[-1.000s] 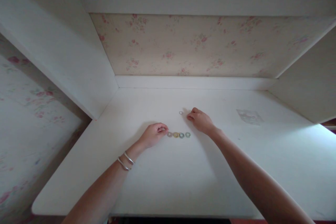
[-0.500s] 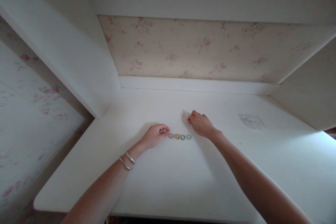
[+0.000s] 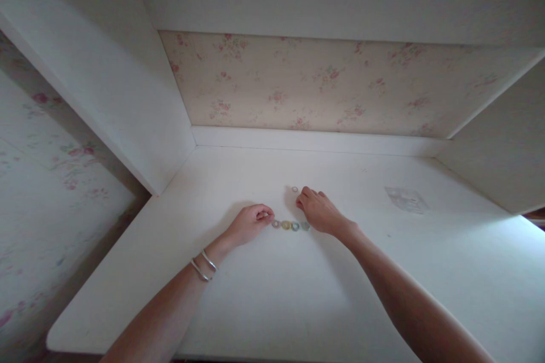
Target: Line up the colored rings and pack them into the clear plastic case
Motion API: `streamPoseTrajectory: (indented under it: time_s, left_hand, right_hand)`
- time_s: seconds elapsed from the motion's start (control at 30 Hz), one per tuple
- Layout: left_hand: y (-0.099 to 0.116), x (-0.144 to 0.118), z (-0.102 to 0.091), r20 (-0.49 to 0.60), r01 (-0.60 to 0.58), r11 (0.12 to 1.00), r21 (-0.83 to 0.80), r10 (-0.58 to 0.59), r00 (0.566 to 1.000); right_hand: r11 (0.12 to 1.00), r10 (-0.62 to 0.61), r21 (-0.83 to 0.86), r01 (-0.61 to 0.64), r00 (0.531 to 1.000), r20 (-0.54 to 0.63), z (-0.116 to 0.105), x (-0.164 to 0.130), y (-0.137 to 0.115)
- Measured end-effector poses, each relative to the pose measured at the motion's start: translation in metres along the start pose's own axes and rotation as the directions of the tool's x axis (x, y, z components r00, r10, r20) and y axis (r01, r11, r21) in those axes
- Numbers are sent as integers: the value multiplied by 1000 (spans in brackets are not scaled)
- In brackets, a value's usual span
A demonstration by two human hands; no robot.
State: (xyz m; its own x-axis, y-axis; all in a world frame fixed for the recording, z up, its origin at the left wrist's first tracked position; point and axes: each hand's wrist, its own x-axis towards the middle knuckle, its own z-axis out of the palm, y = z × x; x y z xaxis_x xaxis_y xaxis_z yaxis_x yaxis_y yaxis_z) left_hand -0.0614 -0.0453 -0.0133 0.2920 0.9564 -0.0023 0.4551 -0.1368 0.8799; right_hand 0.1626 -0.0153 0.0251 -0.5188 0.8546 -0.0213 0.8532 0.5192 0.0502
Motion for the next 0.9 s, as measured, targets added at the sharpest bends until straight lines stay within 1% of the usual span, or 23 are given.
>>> streamPoseTrajectory:
  time_s: [0.07,0.13,0.2,0.27,0.43,0.57,0.7,0.8,0.9]
  left_hand:
    - [0,1,0,0,-4,1000,-18,4,1000]
    - [-1,1,0,-2,-14,999,-46,14,1000]
    - [-1,1,-1,3,-19,997,-76,20,1000]
    - [0,1,-2,-9,-23,997,-79,23,1000]
    - [1,0,-3,-106,-4,1000,-11,3,994]
    - [0,1,-3,-108,-22,999,-48,16,994]
    - [0,1,-2,-99,-14,999,-41,9,995]
    - [1,1,-2,-102,0,999,-37,-4,995]
    - [1,1,-3,-119,9,999,-51,-15,993]
  right_hand:
    - [996,-85,33,87,995,-53,-6,-5,-15]
    - [983,-171,59,176,982,-81,-10,-8,-29]
    - [967,-240,74,246,967,-84,-11,-8,-41]
    - [957,-275,73,280,958,-79,-11,-7,-47]
    - [947,-305,77,311,949,-78,-7,-6,-48]
    - [945,-311,79,316,948,-70,-4,-8,-47]
    - [944,-313,91,318,948,-64,-3,-8,-48]
    - [940,-304,134,315,948,-92,-9,-10,-46]
    - [934,-237,237,269,959,-154,-16,-19,-38]
